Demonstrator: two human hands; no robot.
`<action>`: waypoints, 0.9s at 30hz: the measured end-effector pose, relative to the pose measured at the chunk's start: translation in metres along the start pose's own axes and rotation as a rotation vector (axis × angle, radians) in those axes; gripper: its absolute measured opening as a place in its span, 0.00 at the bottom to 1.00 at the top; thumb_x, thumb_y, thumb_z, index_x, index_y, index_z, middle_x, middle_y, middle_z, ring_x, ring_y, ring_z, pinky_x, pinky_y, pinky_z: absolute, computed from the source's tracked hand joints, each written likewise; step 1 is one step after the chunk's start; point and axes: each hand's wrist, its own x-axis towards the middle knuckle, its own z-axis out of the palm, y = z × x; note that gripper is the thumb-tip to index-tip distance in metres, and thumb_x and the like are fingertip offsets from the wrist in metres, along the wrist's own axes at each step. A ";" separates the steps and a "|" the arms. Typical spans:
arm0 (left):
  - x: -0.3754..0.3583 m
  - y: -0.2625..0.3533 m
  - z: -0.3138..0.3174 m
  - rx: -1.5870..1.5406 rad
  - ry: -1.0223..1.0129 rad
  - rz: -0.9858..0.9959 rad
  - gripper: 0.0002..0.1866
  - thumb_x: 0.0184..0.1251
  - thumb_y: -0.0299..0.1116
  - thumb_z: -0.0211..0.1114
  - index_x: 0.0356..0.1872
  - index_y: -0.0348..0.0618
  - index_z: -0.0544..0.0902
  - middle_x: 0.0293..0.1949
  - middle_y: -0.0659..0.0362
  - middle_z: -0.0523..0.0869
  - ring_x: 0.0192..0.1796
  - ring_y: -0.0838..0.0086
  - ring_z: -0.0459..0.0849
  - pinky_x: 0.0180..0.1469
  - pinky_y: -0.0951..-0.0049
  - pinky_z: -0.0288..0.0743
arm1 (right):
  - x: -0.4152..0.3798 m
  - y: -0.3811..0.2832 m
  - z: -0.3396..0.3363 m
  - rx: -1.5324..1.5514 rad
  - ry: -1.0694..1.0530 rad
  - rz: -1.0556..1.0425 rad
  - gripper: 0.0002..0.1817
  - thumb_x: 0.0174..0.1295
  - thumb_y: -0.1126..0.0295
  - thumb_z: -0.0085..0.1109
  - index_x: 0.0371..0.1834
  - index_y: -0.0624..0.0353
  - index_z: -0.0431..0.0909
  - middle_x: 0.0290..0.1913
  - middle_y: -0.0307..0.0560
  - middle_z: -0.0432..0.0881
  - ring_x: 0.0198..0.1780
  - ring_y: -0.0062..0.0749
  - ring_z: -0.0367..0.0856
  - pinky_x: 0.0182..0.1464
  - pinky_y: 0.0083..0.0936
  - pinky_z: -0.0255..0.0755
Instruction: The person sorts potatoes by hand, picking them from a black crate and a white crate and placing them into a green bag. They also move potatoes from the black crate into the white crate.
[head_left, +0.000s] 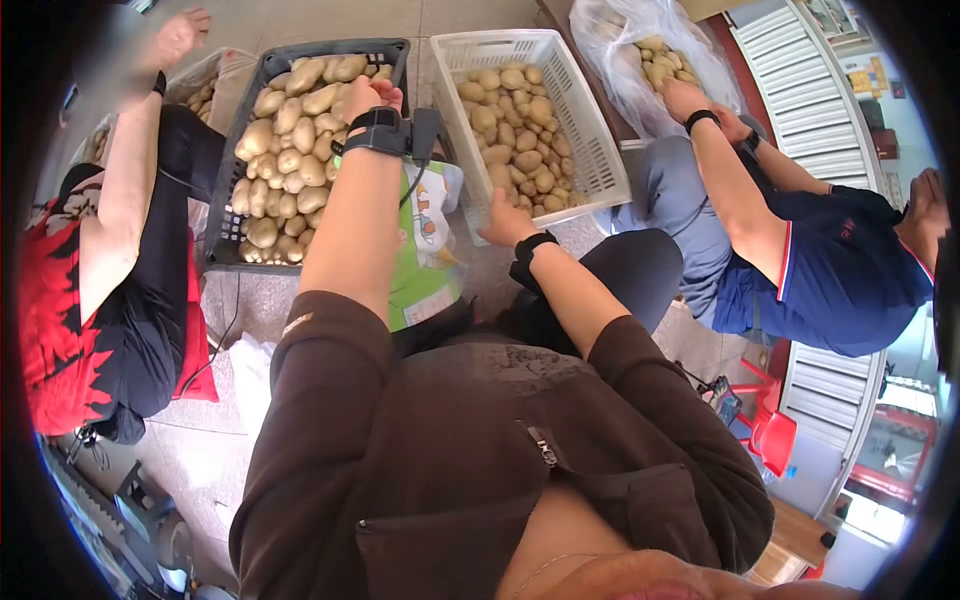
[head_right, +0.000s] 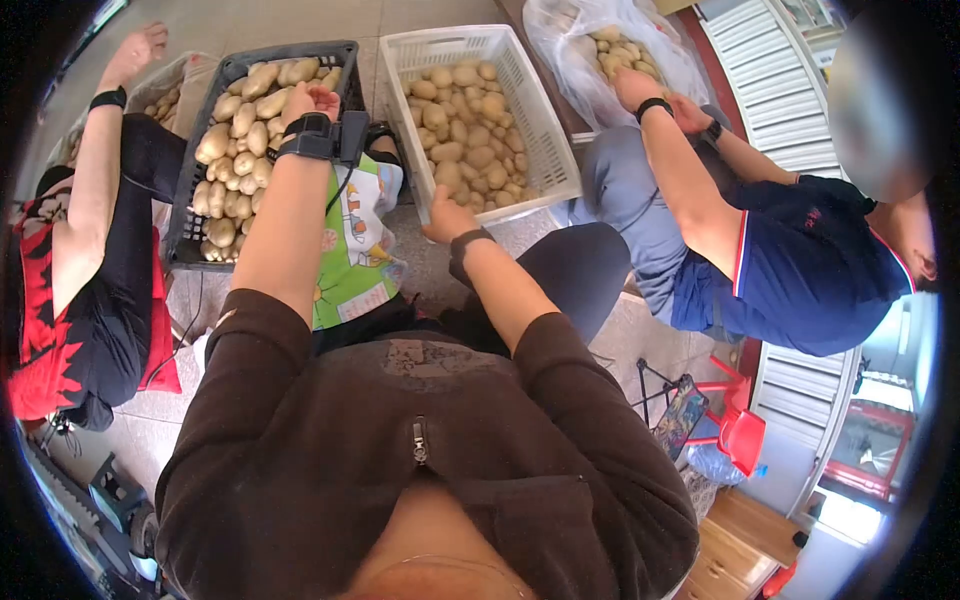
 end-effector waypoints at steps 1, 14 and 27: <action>0.002 0.000 0.000 -0.008 -0.002 -0.007 0.12 0.65 0.38 0.48 0.25 0.44 0.70 0.18 0.60 0.73 0.20 0.72 0.72 0.28 0.68 0.72 | 0.001 0.000 -0.001 0.013 -0.027 0.007 0.35 0.46 0.60 0.62 0.49 0.67 0.52 0.42 0.67 0.76 0.47 0.54 0.76 0.49 0.39 0.68; -0.024 -0.011 0.022 -0.015 -0.116 -0.160 0.11 0.64 0.37 0.54 0.27 0.42 0.71 0.20 0.60 0.74 0.26 0.72 0.73 0.32 0.68 0.70 | 0.023 0.023 -0.017 0.201 -0.312 -0.094 0.45 0.43 0.46 0.63 0.53 0.74 0.58 0.48 0.66 0.74 0.49 0.51 0.75 0.51 0.32 0.67; -0.065 -0.026 0.038 0.122 -0.251 -0.212 0.10 0.64 0.36 0.56 0.30 0.41 0.72 0.27 0.62 0.73 0.29 0.75 0.72 0.33 0.72 0.71 | 0.098 0.078 -0.069 0.738 -0.149 0.111 0.22 0.50 0.59 0.61 0.42 0.66 0.75 0.32 0.44 0.79 0.32 0.23 0.74 0.32 0.20 0.69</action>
